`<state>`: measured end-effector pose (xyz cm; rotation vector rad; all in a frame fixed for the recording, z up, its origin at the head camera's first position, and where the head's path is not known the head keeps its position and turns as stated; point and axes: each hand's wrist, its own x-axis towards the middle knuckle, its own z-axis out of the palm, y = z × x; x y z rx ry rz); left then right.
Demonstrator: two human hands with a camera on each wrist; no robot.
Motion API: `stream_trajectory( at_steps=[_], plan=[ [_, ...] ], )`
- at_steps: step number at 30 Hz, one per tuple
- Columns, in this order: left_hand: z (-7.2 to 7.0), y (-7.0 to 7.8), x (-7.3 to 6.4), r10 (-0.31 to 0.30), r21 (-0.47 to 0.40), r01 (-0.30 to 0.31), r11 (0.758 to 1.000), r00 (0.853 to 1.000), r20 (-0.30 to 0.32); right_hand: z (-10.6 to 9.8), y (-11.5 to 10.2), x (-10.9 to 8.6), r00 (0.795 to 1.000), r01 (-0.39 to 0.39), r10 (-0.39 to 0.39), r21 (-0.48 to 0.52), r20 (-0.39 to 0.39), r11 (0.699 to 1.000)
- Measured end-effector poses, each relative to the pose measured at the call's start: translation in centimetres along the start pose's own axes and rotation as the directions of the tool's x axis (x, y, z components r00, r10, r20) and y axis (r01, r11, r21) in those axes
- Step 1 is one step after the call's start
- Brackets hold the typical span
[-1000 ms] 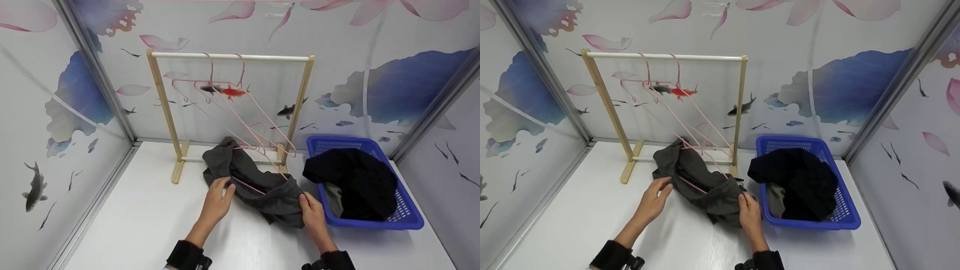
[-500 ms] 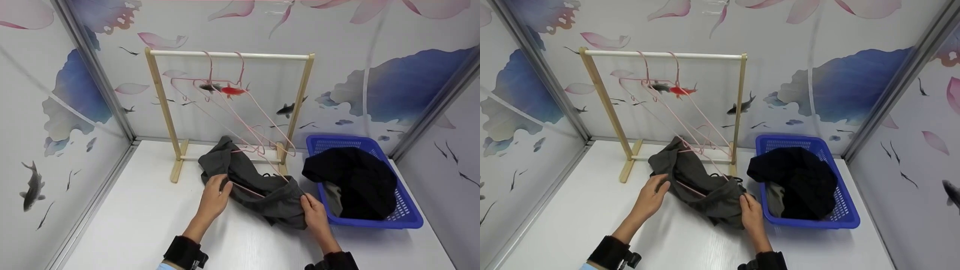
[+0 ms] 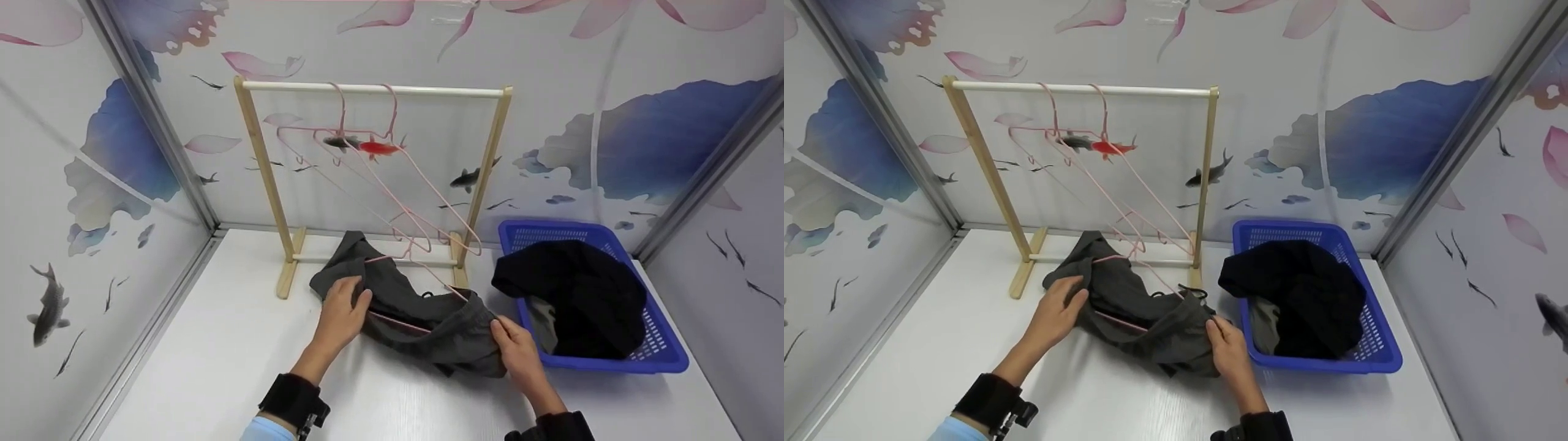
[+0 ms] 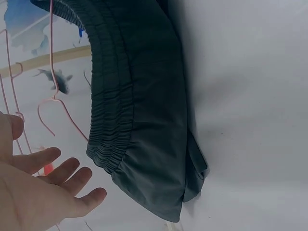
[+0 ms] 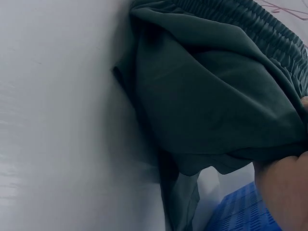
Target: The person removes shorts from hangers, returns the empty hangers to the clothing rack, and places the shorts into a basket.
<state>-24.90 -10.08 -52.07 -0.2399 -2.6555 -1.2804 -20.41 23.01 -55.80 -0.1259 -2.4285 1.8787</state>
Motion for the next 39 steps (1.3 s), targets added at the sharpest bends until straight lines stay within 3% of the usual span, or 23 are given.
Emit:
stream_trajectory(
  at_steps=[12,20,25,33,39],
  plan=[
    [-0.1,-1.2,1.1,-0.006,0.085,0.009,0.996,1.0,-0.031,-0.5,-0.8,0.0,0.997,0.028,-0.031,0.033,0.064,0.999],
    [0.3,-2.9,1.4,-0.007,0.144,0.009,0.99,1.0,-0.018,-0.4,-0.5,0.0,0.99,0.071,-0.068,-0.025,0.122,0.997],
    [0.2,-3.6,1.3,-0.048,0.166,0.051,0.985,0.999,-0.021,-0.6,-0.3,0.1,0.985,0.122,-0.113,-0.07,0.128,0.99],
    [-0.3,-4.4,1.0,-0.098,0.215,0.109,0.97,0.993,-0.061,-0.6,-0.2,0.0,0.965,0.246,-0.233,-0.102,0.121,0.964],
    [-0.5,-5.0,0.6,-0.074,0.21,0.1,0.972,0.989,-0.131,0.0,0.1,-0.1,0.935,0.354,-0.342,-0.243,0.093,0.903]
  ],
)
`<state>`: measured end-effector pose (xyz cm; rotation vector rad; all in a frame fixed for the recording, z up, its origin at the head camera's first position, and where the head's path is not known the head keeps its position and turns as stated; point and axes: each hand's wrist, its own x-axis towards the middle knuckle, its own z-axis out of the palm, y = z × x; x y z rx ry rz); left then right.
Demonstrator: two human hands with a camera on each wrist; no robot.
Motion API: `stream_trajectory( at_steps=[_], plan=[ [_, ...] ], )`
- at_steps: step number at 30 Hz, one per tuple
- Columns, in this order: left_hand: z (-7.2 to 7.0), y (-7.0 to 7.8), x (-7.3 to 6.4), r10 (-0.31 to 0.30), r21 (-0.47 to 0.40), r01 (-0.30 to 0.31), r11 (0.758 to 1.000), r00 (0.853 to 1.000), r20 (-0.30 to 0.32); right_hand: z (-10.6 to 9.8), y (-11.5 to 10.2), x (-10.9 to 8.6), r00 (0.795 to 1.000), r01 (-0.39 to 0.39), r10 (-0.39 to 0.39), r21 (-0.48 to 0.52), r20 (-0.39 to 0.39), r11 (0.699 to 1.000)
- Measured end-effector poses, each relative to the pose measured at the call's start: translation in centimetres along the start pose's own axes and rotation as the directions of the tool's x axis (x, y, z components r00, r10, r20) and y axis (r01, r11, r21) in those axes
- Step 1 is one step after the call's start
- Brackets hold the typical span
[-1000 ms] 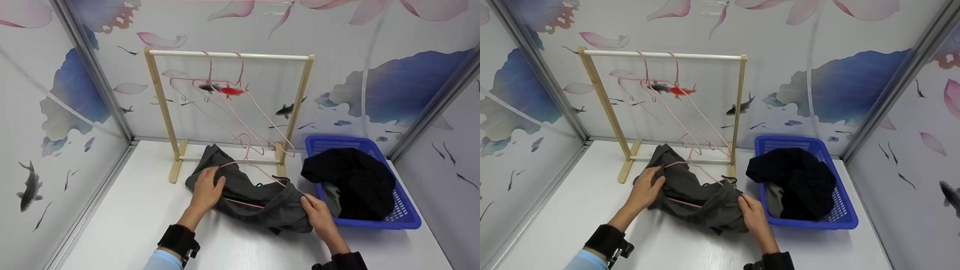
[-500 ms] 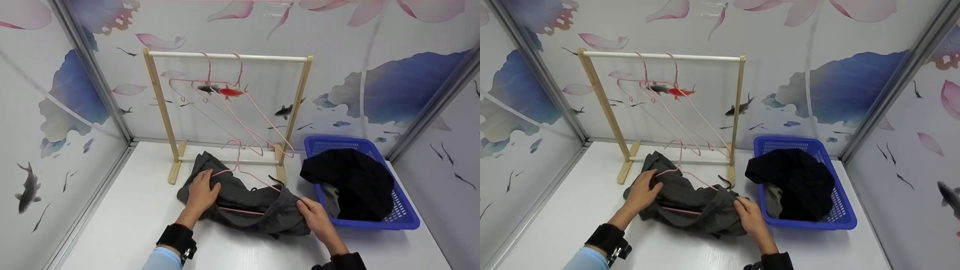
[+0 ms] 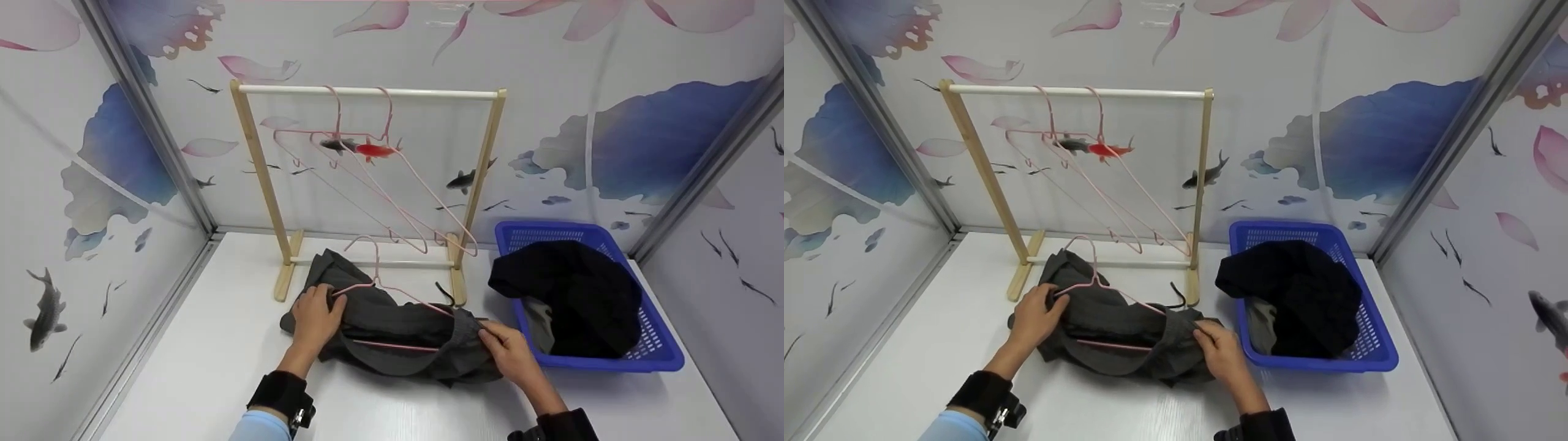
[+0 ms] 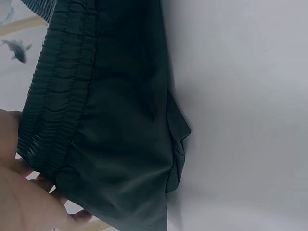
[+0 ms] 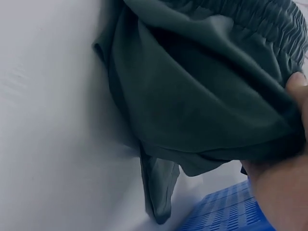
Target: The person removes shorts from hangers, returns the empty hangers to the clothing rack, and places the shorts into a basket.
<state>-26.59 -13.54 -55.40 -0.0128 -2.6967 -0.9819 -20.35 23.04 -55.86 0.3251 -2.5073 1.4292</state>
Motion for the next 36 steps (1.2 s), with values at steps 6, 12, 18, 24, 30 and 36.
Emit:
stream_trajectory(
  at_steps=[6,12,18,24,30,36],
  plan=[
    [0.2,-0.1,-0.5,0.079,-0.001,-0.08,0.997,0.991,-0.112,0.7,0.0,-0.2,0.995,0.082,-0.093,-0.197,-0.047,0.977],
    [0.0,1.0,-1.0,0.159,-0.009,-0.165,0.986,0.965,-0.206,1.4,-0.1,-0.5,0.996,0.066,-0.08,-0.287,-0.035,0.956],
    [-0.5,3.0,-1.1,0.256,0.0,-0.267,0.964,0.924,-0.286,1.9,0.5,-1.0,0.999,0.039,-0.037,-0.29,0.011,0.956],
    [-0.8,4.7,-1.1,0.336,0.035,-0.345,0.938,0.879,-0.338,2.7,1.5,-1.5,0.994,-0.105,0.11,-0.229,0.009,0.968],
    [-0.9,6.1,-1.4,0.406,0.085,-0.403,0.911,0.845,-0.348,3.7,2.2,-1.8,0.976,-0.211,0.195,-0.22,-0.093,0.952],
    [-0.7,6.5,-1.4,0.456,0.128,-0.441,0.888,0.813,-0.363,4.5,3.0,-1.9,0.968,-0.22,0.196,-0.156,-0.155,0.963]
  ],
)
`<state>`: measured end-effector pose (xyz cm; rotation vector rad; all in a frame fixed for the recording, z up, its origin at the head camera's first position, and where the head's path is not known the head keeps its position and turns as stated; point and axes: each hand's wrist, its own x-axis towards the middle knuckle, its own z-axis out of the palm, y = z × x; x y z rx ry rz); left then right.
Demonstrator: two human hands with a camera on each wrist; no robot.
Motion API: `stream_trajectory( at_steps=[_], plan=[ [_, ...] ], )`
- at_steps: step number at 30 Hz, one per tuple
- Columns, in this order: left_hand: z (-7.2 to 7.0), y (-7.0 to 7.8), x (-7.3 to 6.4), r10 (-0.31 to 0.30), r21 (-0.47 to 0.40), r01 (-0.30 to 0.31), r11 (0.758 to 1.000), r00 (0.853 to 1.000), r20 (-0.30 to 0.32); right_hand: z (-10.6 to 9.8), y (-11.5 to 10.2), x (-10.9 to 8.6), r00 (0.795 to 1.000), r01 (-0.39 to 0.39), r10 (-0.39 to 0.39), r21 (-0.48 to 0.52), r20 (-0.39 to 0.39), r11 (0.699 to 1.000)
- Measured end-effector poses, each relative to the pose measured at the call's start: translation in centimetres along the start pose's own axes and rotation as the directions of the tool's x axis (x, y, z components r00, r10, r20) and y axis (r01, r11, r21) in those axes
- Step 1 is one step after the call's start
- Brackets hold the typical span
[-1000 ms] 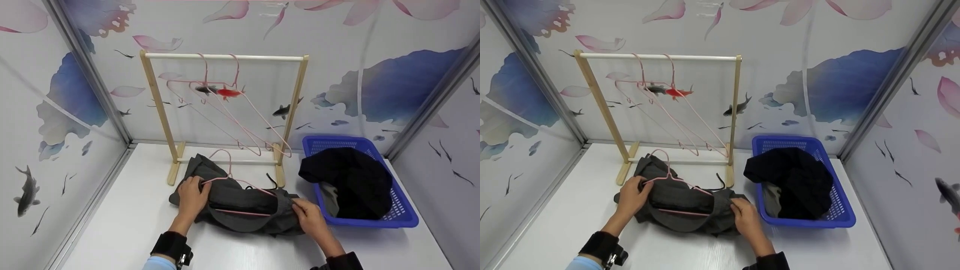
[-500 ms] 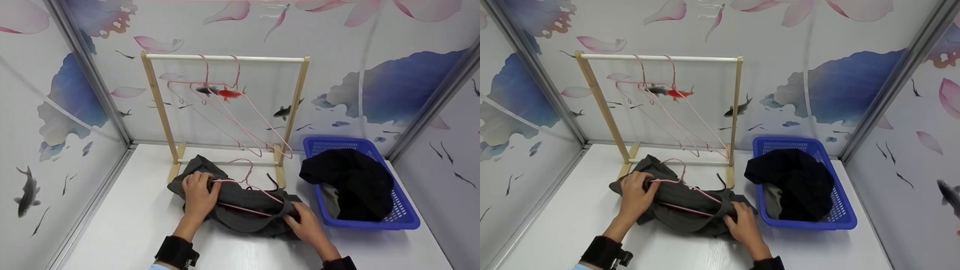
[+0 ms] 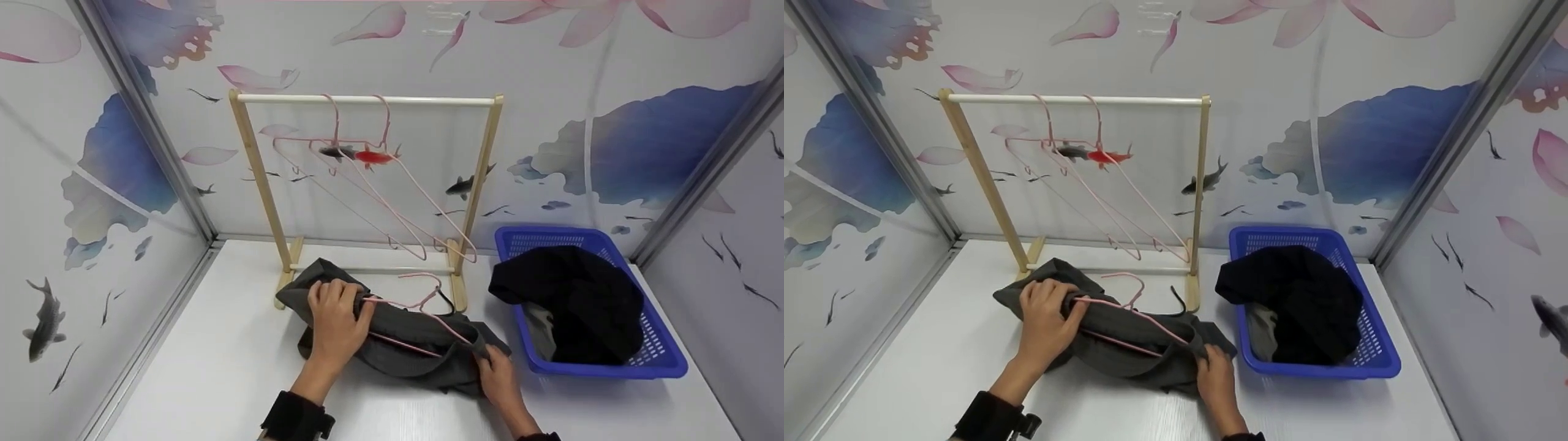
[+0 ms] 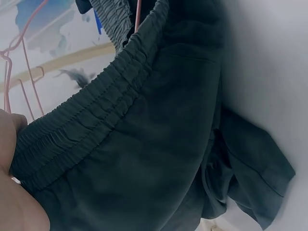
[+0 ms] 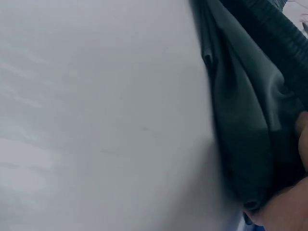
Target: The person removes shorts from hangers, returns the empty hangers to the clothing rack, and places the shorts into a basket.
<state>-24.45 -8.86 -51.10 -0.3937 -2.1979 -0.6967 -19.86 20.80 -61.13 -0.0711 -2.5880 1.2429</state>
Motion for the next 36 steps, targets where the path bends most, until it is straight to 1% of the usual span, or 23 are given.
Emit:
stream_trajectory(
  at_steps=[2,4,10,14,21,25,29,32,36],
  plan=[
    [0.0,0.1,0.0,0.011,0.007,-0.011,1.0,1.0,-0.002,0.3,0.3,-0.1,1.0,0.009,-0.009,0.017,-0.03,1.0],
    [0.1,0.2,0.0,0.018,0.01,-0.018,1.0,1.0,-0.001,0.5,0.6,-0.3,0.999,0.002,0.0,0.037,-0.053,0.999],
    [0.1,0.3,-0.1,0.016,0.022,-0.016,1.0,1.0,0.013,1.0,1.2,-0.7,0.992,-0.087,0.097,0.12,-0.076,0.989],
    [0.1,0.4,-0.2,-0.001,0.022,0.0,1.0,1.0,0.024,1.0,1.5,-0.8,0.989,-0.108,0.121,0.151,-0.079,0.983],
    [-0.2,0.5,-0.2,-0.014,0.006,0.014,1.0,0.999,0.043,0.7,1.8,-0.7,0.983,-0.162,0.173,0.176,-0.052,0.971],
    [-0.6,0.0,-0.2,-0.009,0.012,0.008,1.0,0.999,0.046,0.5,1.8,-0.7,0.981,-0.181,0.19,0.183,-0.034,0.966],
    [-1.2,-0.7,-0.3,-0.006,0.048,0.004,0.999,0.999,0.053,0.5,1.8,-0.7,0.979,-0.198,0.205,0.188,-0.02,0.962],
    [-1.5,-1.3,-0.2,-0.02,0.077,0.015,0.997,0.998,0.06,0.4,1.9,-0.7,0.978,-0.198,0.205,0.184,-0.022,0.963],
    [-2.2,-1.9,0.0,-0.046,0.094,0.039,0.995,0.996,0.079,0.3,1.9,-0.7,0.979,-0.195,0.202,0.177,-0.018,0.965]
  ],
)
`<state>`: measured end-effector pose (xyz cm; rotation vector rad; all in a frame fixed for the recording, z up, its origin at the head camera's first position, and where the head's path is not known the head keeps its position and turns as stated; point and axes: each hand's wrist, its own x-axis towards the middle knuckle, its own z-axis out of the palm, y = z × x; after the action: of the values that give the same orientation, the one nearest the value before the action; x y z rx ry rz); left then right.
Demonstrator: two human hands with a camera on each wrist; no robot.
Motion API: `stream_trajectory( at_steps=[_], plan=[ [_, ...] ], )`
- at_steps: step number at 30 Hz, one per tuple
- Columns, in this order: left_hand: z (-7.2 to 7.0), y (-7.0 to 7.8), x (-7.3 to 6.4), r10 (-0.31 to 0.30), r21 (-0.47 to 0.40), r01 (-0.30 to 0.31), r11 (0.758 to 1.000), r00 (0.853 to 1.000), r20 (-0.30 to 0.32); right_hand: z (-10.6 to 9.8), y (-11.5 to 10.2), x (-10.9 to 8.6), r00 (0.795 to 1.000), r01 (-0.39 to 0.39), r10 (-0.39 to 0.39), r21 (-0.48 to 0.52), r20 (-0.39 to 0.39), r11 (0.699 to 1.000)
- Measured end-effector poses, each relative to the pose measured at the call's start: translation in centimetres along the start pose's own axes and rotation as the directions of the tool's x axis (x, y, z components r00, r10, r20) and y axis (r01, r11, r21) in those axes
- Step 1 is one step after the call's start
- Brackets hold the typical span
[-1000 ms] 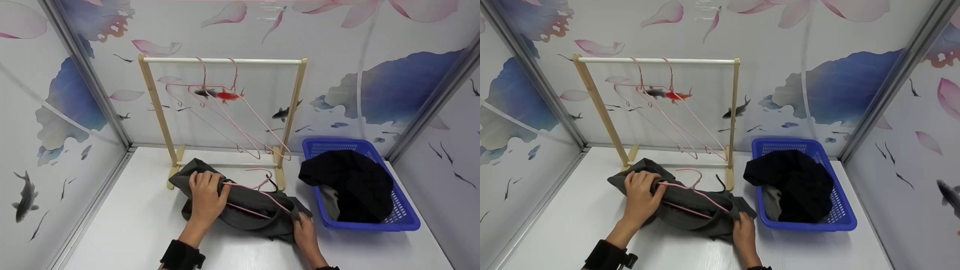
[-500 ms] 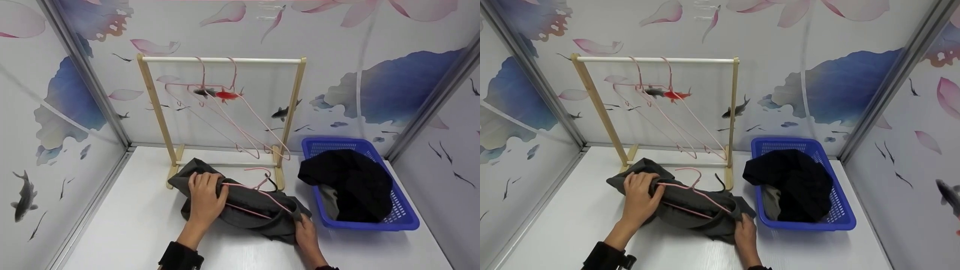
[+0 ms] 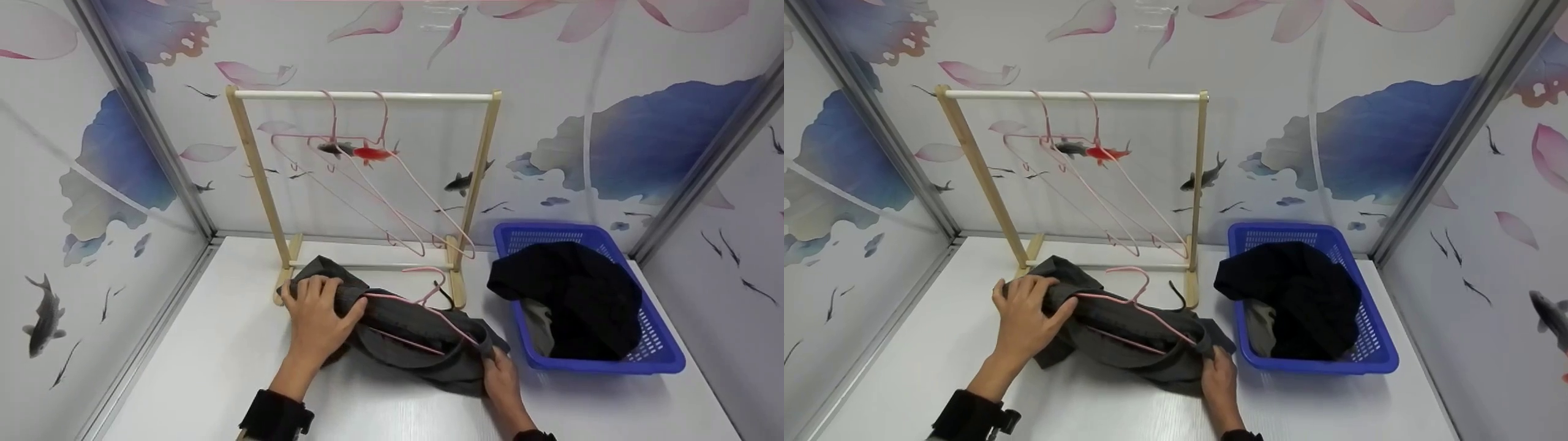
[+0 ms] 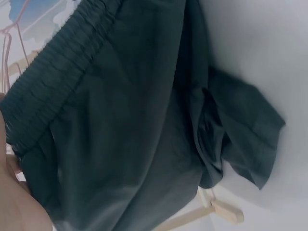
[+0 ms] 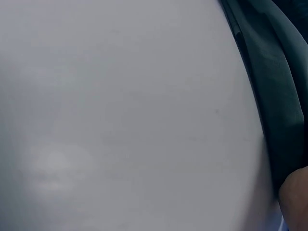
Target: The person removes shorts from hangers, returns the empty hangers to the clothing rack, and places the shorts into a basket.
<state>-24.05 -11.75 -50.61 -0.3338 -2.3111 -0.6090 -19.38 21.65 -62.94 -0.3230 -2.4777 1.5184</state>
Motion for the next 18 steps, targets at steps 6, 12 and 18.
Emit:
stream_trajectory(
  at_steps=[6,12,18],
  plan=[
    [-0.8,-0.9,0.3,-0.071,-0.015,0.072,0.997,0.995,0.067,-0.1,0.1,-0.2,1.0,-0.009,0.009,0.019,-0.002,1.0],
    [-1.3,-1.5,0.7,-0.187,-0.046,0.197,0.979,0.968,0.169,0.0,0.2,-0.3,1.0,-0.02,0.02,0.011,-0.024,1.0],
    [-1.0,-2.7,0.7,-0.263,-0.076,0.284,0.956,0.942,0.211,0.3,0.1,-0.2,0.999,-0.033,0.033,0.012,-0.019,0.999]
  ],
)
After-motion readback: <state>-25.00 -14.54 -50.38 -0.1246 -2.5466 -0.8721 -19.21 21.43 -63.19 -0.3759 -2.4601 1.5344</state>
